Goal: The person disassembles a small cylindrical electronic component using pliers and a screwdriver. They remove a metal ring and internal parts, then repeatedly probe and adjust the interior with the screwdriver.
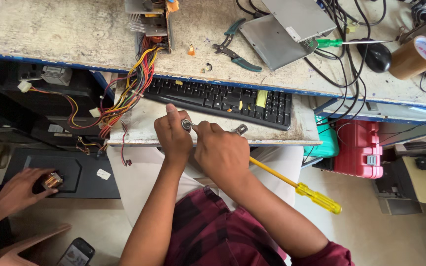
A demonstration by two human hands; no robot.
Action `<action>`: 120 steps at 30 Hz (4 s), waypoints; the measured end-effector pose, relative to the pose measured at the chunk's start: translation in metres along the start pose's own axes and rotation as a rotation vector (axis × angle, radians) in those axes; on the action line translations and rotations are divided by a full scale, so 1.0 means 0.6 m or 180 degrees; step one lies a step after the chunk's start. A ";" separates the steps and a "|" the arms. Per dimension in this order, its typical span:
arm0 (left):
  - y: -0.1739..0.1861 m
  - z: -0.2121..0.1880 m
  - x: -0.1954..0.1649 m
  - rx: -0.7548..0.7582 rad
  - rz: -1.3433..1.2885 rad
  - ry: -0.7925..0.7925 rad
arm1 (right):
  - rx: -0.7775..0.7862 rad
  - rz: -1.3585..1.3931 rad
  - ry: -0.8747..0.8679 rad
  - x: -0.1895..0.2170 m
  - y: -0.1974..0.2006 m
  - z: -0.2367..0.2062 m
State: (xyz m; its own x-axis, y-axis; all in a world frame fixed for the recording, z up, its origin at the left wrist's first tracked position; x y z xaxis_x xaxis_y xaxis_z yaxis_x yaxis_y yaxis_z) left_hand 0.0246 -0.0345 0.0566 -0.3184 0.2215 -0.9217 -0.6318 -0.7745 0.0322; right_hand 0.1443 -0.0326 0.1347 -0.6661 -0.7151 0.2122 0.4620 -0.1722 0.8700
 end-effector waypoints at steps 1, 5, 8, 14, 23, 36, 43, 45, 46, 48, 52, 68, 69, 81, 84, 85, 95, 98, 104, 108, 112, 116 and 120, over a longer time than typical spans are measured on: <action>0.000 0.001 -0.001 -0.0013 -0.0006 0.0017 | 0.0023 0.0016 0.0048 0.001 -0.002 0.002; -0.004 -0.003 -0.006 -0.0098 0.0035 0.0076 | 0.0071 0.0098 0.0077 -0.001 -0.005 -0.003; -0.006 -0.006 -0.010 -0.0194 0.0140 -0.0182 | 0.0141 0.0206 -0.0027 -0.005 -0.005 -0.013; -0.005 -0.009 -0.005 -0.0235 0.0190 -0.0394 | 0.0157 0.0445 -0.0132 -0.002 -0.006 -0.016; 0.006 -0.022 0.032 -0.0353 -0.0535 -0.0050 | 0.0299 0.1035 0.0044 0.010 0.000 -0.016; 0.010 -0.013 0.014 -0.0153 -0.0736 -0.0134 | 0.0093 0.0914 -0.0072 -0.004 -0.003 -0.003; 0.004 -0.007 0.019 -0.0206 -0.0850 0.0424 | -0.0031 0.0688 -0.0009 -0.007 -0.001 0.008; 0.004 -0.004 0.018 -0.0183 -0.0738 0.0361 | -0.0010 0.0614 0.0044 -0.012 0.000 0.014; 0.005 -0.003 0.017 -0.0170 -0.0742 0.0376 | -0.0001 0.0588 0.0091 -0.016 0.001 0.018; 0.005 0.000 0.015 -0.0142 -0.0752 0.0399 | -0.0031 0.0644 0.0250 -0.023 0.002 0.026; 0.004 0.010 0.015 -0.0087 -0.0837 0.0657 | -0.0036 0.0858 0.0511 -0.036 0.001 0.038; 0.007 0.017 0.034 0.0209 -0.1163 0.0778 | -0.0661 0.0806 0.0667 -0.038 -0.011 0.034; 0.007 0.016 0.035 0.0208 -0.1106 0.0730 | -0.0676 0.0822 0.0697 -0.038 -0.010 0.035; 0.012 0.017 0.032 0.0323 -0.0885 0.0594 | -0.0717 0.0452 0.0836 -0.020 -0.005 0.025; 0.014 0.012 0.030 0.0313 -0.1269 0.0816 | -0.0704 0.0531 0.0808 -0.022 -0.003 0.029; 0.015 0.011 0.030 0.0318 -0.1275 0.0809 | -0.0671 0.0516 0.0791 -0.022 -0.002 0.031; 0.008 0.014 0.051 0.0316 -0.1269 0.0912 | -0.0070 0.0425 0.0759 -0.031 0.014 0.021; 0.003 0.017 0.057 0.0383 -0.1305 0.0995 | 0.0138 0.0253 0.0916 -0.037 0.010 0.024; 0.000 0.017 0.066 0.0450 -0.1207 0.0926 | 0.0460 -0.0389 0.1283 -0.052 0.002 0.039; -0.005 0.016 0.072 0.0379 -0.1315 0.1002 | 0.0604 -0.0565 0.1319 -0.057 0.002 0.044; -0.010 0.019 0.075 0.0375 -0.1328 0.0955 | 0.0539 -0.0679 0.1339 -0.058 0.001 0.049; -0.011 0.019 0.073 0.0313 -0.1314 0.0874 | 0.0367 -0.0851 0.1337 -0.059 0.003 0.055; -0.010 0.017 0.068 0.0257 -0.1260 0.0837 | 0.0414 -0.0830 0.1488 -0.060 0.009 0.054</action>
State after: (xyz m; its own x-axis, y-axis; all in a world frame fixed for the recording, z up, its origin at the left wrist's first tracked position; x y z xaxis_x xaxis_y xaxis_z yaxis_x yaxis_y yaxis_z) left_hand 0.0083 -0.0149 0.0224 0.1407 0.3244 -0.9354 -0.7246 -0.6101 -0.3206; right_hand 0.1516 0.0144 0.1462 -0.4039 -0.8899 -0.2122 0.2205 -0.3198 0.9215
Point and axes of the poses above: each hand's wrist, its own z-axis towards the middle knuckle, its own y-axis out of the back of the hand, x = y × z, the point moved 1 cm from there along z, towards the middle knuckle, and after that the axes turned 1 degree about -x, right-handed, at the moved point
